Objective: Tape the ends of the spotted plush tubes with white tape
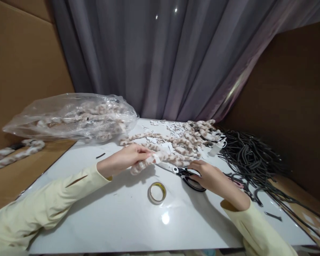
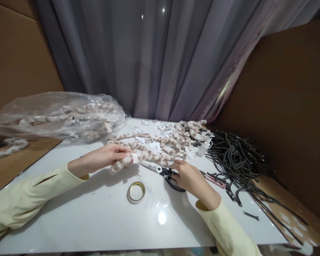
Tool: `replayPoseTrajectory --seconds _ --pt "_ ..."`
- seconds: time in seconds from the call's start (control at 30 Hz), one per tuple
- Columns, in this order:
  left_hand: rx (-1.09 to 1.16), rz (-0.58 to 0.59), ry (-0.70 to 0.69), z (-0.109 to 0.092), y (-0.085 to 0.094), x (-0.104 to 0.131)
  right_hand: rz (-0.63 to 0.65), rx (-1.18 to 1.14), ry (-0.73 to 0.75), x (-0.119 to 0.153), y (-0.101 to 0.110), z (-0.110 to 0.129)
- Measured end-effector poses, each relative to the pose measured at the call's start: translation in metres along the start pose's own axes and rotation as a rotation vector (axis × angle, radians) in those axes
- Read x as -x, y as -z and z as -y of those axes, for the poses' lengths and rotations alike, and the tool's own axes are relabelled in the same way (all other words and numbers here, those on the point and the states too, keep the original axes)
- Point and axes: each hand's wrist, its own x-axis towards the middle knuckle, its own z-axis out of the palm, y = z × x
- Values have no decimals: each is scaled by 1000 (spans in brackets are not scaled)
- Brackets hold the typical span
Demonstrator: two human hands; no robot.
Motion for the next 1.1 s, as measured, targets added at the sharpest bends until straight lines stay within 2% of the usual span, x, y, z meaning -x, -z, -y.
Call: replayPoseTrajectory --seconds 0.1,0.17,0.23,0.43,0.53,0.8,0.87,0.93,1.0,1.1 --pt "-110 -123 -78 6 -4 -2 -32 -283 45 -6 5 34" --pt "-143 -173 -124 8 -7 -2 32 -567 19 -13 6 56" --pt "-183 -208 -185 8 -10 -1 70 -756 -10 -22 3 71" --pt "-310 -305 -338 11 -17 1 108 -1245 -88 -40 -11 76" --pt "-367 -327 -369 13 -20 3 134 -1380 -115 -39 -11 74" --pt "-219 -321 -321 4 -22 7 75 -1345 -65 -35 -19 80" --pt "-205 -311 -320 2 -20 7 73 -1213 -31 -33 -19 80" --pt "-225 -285 -317 -1 -17 6 47 -986 40 -30 -13 77" --pt "-251 -215 -286 -2 -15 6 -70 -756 114 -25 -2 72" --pt "-260 -76 -257 -1 -16 7 -357 -592 249 -21 16 65"
